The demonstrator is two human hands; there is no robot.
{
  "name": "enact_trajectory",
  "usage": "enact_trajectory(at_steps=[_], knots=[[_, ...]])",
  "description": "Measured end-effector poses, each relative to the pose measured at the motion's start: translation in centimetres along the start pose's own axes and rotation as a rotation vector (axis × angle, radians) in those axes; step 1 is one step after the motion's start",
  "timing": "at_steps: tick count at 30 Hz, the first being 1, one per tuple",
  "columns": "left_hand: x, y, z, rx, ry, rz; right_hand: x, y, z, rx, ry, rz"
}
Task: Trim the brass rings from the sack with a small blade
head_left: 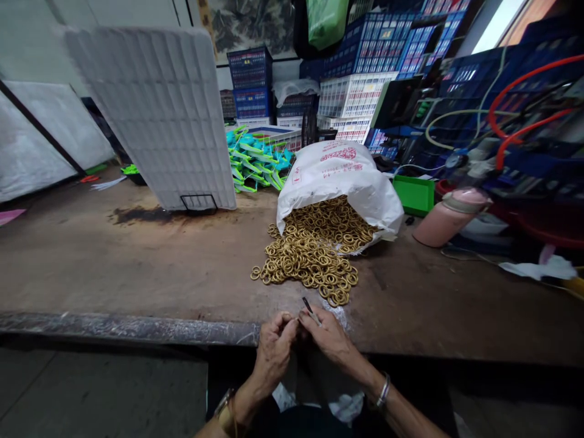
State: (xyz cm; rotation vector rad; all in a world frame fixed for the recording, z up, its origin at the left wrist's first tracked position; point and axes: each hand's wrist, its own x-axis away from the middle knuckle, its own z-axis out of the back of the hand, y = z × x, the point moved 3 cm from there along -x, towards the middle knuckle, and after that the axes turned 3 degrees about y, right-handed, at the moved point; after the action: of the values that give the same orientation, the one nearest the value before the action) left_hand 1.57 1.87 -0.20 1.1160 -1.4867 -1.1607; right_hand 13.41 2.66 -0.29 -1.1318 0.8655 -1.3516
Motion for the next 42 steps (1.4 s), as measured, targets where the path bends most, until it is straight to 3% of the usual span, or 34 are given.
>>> enact_trajectory(at_steps=[4,9,14,19,25,29,31,36,42], knots=[[0.2,-1.0,0.1,0.158,-0.102,0.205,0.0,-0.4,0.1,0.011,0.05,-0.003],[0.4,-1.1,0.1,0.338,-0.17,0.276,0.0,-0.6,0.1,-0.03,0.015,-0.02],[0.4,-0.9,0.1,0.311,-0.099,0.261,0.2,-0.1,0.3,0.196,0.078,0.065],[0.4,-0.2,0.0,0.204,-0.048,0.228,1.0,0.1,-0.3,0.554,-0.002,0.245],[1.2,0.3,0.5,0.124,-0.015,0.179,0.7,0.6,-0.4,0.769,-0.047,0.303],[2.5,0.8,0.6,0.217,-0.098,0.192,-1.2,0.8,-0.3,0.933,0.041,0.249],[3.0,0.9,0.7,0.355,-0.116,0.224,-2.3,0.0,-0.7,0.959,0.077,0.287],[2.7,0.4,2.1,0.562,-0.028,0.299,-5.7,-3.5,-2.7,0.975,0.104,0.446],[2.4,0.0,4.1,0.664,0.031,0.304,-11.6,-4.5,-5.8,1.152,0.088,0.424]])
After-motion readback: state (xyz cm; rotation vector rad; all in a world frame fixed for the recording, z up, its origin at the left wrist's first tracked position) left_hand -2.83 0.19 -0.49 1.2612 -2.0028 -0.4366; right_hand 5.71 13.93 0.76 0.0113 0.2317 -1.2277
